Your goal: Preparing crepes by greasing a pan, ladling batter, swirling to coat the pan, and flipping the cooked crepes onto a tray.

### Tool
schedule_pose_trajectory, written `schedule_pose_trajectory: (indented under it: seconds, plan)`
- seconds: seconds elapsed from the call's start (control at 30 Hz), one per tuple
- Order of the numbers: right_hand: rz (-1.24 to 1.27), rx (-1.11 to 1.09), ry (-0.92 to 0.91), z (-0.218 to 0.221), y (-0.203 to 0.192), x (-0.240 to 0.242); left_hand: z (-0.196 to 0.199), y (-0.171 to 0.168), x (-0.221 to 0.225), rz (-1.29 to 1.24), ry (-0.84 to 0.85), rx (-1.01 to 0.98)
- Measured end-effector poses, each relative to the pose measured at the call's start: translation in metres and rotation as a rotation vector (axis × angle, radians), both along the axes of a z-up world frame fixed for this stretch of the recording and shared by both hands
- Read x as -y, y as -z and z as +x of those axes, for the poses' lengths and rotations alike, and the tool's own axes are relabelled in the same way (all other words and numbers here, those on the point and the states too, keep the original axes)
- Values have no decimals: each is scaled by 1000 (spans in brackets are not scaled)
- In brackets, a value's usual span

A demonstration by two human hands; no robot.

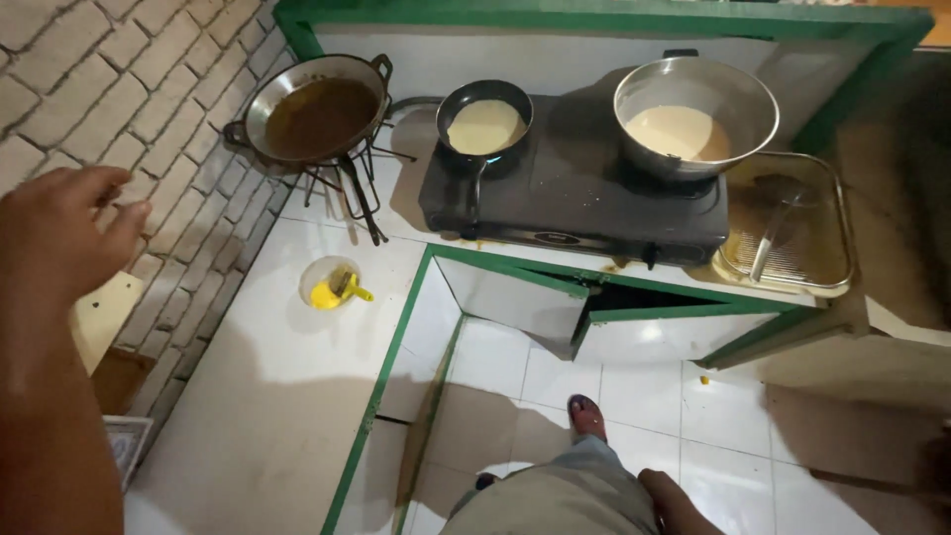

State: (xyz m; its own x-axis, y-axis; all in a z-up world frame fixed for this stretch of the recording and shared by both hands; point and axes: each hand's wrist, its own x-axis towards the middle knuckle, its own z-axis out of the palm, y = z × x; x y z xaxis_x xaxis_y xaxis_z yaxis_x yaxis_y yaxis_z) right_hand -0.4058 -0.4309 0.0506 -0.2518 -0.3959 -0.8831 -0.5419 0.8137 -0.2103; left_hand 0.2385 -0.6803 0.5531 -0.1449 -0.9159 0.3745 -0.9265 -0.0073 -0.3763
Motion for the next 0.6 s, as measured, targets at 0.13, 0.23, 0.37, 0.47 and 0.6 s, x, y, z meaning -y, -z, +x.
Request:
schedule_pose_trajectory:
  seconds: [0.13, 0.23, 0.37, 0.47, 0.6]
  plan:
    - [50, -212, -166, -6, 25, 77, -14, -6, 2, 186, -394, -251]
    - [-14, -297, -184, -11, 41, 96, -15, -7, 3, 223, -490, -242]
    - [-98, -253, -127, -21, 54, 133, -23, -2, -7, 259, -493, -324]
    - [-56, -127, -73, -21, 96, 167, 45, 36, 18, 231, -406, -330]
    - [-105, -231, -1323, -41, 208, 223, 63, 68, 14, 82, -115, -583]
